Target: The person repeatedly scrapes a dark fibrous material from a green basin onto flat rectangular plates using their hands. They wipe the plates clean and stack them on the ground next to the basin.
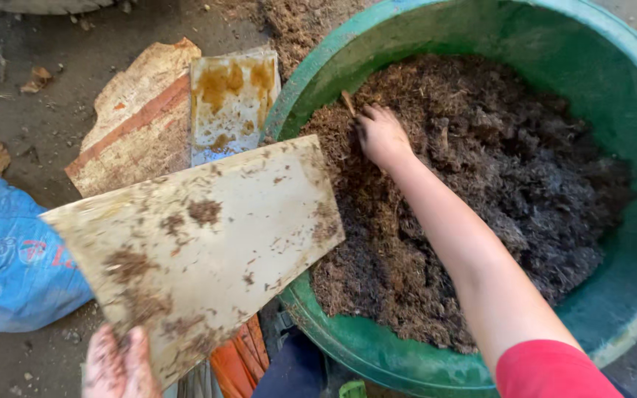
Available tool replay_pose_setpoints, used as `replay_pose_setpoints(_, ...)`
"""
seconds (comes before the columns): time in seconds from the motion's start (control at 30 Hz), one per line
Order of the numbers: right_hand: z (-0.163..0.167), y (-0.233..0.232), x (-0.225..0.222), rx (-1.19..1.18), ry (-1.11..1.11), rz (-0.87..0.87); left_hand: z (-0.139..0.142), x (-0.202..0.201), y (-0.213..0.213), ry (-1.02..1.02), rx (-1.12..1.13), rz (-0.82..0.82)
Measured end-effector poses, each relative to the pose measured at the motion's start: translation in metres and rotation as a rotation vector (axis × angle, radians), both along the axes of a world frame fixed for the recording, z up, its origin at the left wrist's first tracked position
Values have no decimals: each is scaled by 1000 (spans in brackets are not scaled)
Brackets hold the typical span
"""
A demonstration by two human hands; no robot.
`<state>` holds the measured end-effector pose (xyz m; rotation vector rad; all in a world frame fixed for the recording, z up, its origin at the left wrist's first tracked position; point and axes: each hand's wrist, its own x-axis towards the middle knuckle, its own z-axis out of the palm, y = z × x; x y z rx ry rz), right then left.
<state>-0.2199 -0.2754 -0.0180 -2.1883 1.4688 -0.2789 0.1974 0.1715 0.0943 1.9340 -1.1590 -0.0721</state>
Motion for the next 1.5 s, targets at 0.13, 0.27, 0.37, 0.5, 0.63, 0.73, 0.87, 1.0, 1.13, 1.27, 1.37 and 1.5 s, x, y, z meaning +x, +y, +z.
replay_pose_setpoints(0.13,-2,-18,32,194,160,40,13,56,60,17,80,15)
replay_pose_setpoints(0.27,-7,2,25,217,179,81,34,68,73,-102,186,131)
replay_pose_setpoints(0.37,3,42,8,326,65,132,53,37,49,-10,108,100)
replay_pose_setpoints(0.5,28,119,-17,480,237,389,66,-23,0,308,-56,93)
replay_pose_setpoints(0.63,53,172,-58,488,526,597,88,-58,-22,351,136,316)
replay_pose_setpoints(0.73,64,169,-91,631,923,634,93,-64,-36,449,20,224)
replay_pose_setpoints(0.87,62,105,-83,581,497,462,95,-61,-43,-426,-19,-162)
replay_pose_setpoints(1.0,37,23,-4,342,-321,72,95,-41,-27,-366,98,-118)
replay_pose_setpoints(1.13,0,16,77,391,-548,-282,83,6,-10,-122,53,13)
replay_pose_setpoints(1.27,-21,78,99,321,-278,-90,82,47,8,-98,93,69)
replay_pose_setpoints(1.37,-5,113,87,404,-43,158,90,48,10,-56,102,94)
replay_pose_setpoints(1.5,45,140,70,557,288,508,100,15,-8,99,15,112)
